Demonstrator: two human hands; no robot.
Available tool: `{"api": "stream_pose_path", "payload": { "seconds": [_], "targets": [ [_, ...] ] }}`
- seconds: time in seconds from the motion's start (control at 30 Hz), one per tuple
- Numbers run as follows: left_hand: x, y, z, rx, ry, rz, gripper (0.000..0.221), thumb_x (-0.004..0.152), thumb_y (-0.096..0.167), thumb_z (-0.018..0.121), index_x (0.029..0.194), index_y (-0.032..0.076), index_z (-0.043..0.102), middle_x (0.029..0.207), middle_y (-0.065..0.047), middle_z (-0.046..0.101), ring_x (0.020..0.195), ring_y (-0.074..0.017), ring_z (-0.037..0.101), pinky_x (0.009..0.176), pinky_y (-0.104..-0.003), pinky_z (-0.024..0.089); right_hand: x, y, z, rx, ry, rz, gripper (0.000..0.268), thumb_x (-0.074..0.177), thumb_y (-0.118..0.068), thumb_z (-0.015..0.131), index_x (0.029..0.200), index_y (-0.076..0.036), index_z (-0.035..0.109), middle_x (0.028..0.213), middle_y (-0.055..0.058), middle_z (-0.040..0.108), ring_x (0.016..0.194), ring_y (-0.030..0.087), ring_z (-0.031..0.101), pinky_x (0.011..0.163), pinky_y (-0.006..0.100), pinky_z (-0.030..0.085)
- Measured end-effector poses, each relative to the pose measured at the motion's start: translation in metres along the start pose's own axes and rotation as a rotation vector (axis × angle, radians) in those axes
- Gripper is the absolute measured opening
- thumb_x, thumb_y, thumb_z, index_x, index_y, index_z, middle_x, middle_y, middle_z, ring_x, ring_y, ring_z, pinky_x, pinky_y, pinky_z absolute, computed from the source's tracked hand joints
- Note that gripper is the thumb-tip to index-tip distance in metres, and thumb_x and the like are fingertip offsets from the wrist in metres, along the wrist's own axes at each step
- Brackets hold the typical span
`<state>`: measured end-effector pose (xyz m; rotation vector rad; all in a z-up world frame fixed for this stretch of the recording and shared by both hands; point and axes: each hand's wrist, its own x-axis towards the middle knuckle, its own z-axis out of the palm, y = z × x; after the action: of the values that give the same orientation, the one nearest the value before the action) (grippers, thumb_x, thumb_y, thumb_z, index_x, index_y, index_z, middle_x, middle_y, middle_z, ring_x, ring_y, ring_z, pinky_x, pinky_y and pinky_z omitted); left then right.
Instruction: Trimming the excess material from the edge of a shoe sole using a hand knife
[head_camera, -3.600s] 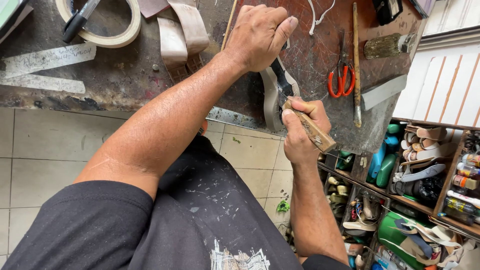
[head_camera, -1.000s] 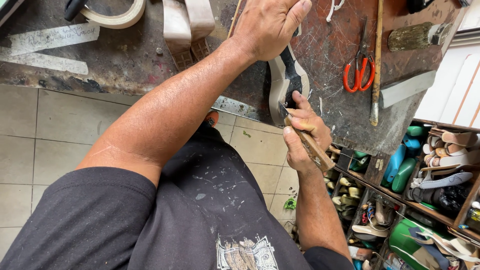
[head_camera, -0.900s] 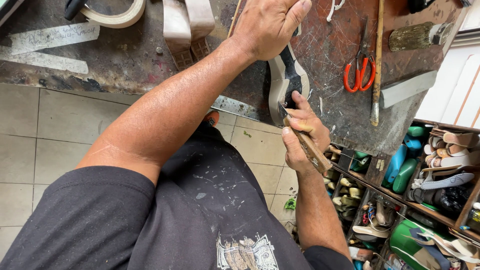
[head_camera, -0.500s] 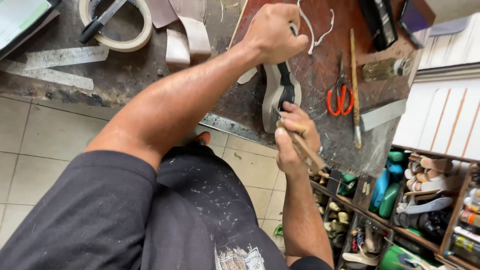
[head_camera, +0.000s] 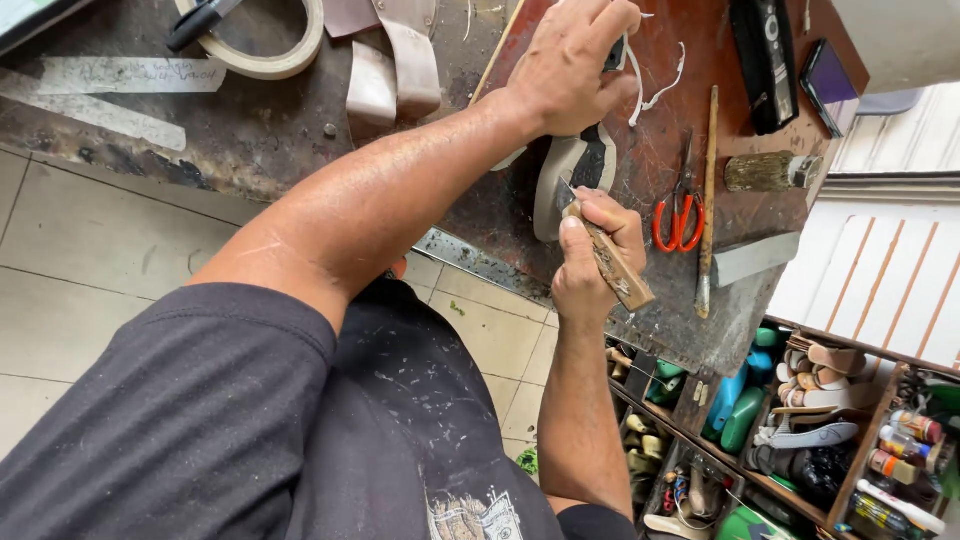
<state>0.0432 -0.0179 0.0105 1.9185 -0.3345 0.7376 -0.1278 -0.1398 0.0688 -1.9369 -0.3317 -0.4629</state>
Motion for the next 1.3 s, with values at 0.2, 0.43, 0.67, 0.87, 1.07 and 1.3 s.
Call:
{"api": "stream_pose_path", "payload": {
  "seconds": [0.2,0.43,0.67,0.87,1.07,1.3],
  "targets": [
    [-0.002,-0.003,0.003,0.066,0.025,0.045,0.049,0.074,0.013,0.086,0.106,0.016,0.049,0.101,-0.006,0.056,0.089,-0.0315,0.052,0.076,-0.045,0.042,-0.001,-0.002,0.001,-0.013,-0.030,-0.036,0.013,0.085,-0.005,0.067,0.097,-0.008,0.063,0.106,0.017,0.070,0.108,0.033,0.070,0.110,0.051,0.054],
    [-0.005,-0.007,0.008,0.059,-0.049,-0.011,0.045,0.078,0.016,0.082,0.110,0.019,0.051,0.101,-0.004,0.063,0.089,-0.0323,0.058,0.076,-0.045,0.042,-0.005,0.008,-0.001,0.037,-0.027,-0.053,0.011,0.085,-0.007,0.068,0.096,-0.008,0.064,0.100,0.012,0.069,0.109,0.036,0.070,0.110,0.052,0.054],
    [-0.004,-0.009,0.010,0.068,-0.032,0.004,0.044,0.078,0.018,0.083,0.109,0.019,0.052,0.100,-0.005,0.063,0.090,-0.0330,0.058,0.075,-0.046,0.042,-0.004,0.008,-0.009,0.025,-0.115,-0.113,0.010,0.089,-0.011,0.068,0.098,-0.010,0.062,0.103,0.012,0.070,0.113,0.039,0.069,0.111,0.056,0.052],
    [-0.004,-0.008,0.009,0.074,-0.018,0.013,0.047,0.075,0.017,0.085,0.108,0.018,0.052,0.100,-0.005,0.063,0.090,-0.0329,0.058,0.075,-0.045,0.042,-0.004,0.009,-0.014,0.027,-0.159,-0.134,0.010,0.090,-0.011,0.068,0.097,-0.010,0.061,0.102,0.010,0.067,0.114,0.040,0.069,0.110,0.058,0.052],
    [-0.003,-0.009,0.010,0.059,-0.007,0.036,0.046,0.074,0.015,0.085,0.106,0.018,0.052,0.097,-0.004,0.063,0.087,-0.0316,0.059,0.073,-0.045,0.043,-0.007,0.009,-0.019,0.060,-0.200,-0.128,0.009,0.091,-0.012,0.068,0.097,-0.010,0.061,0.104,0.013,0.069,0.120,0.042,0.067,0.112,0.058,0.051],
    [-0.007,-0.020,0.022,0.084,-0.074,0.020,0.040,0.084,0.022,0.079,0.115,0.017,0.055,0.103,-0.006,0.067,0.090,-0.0326,0.064,0.075,-0.047,0.047,-0.009,0.013,-0.026,0.071,-0.256,-0.159,0.009,0.093,-0.011,0.067,0.100,-0.010,0.061,0.105,0.015,0.070,0.123,0.046,0.065,0.114,0.061,0.050]
  ]
}}
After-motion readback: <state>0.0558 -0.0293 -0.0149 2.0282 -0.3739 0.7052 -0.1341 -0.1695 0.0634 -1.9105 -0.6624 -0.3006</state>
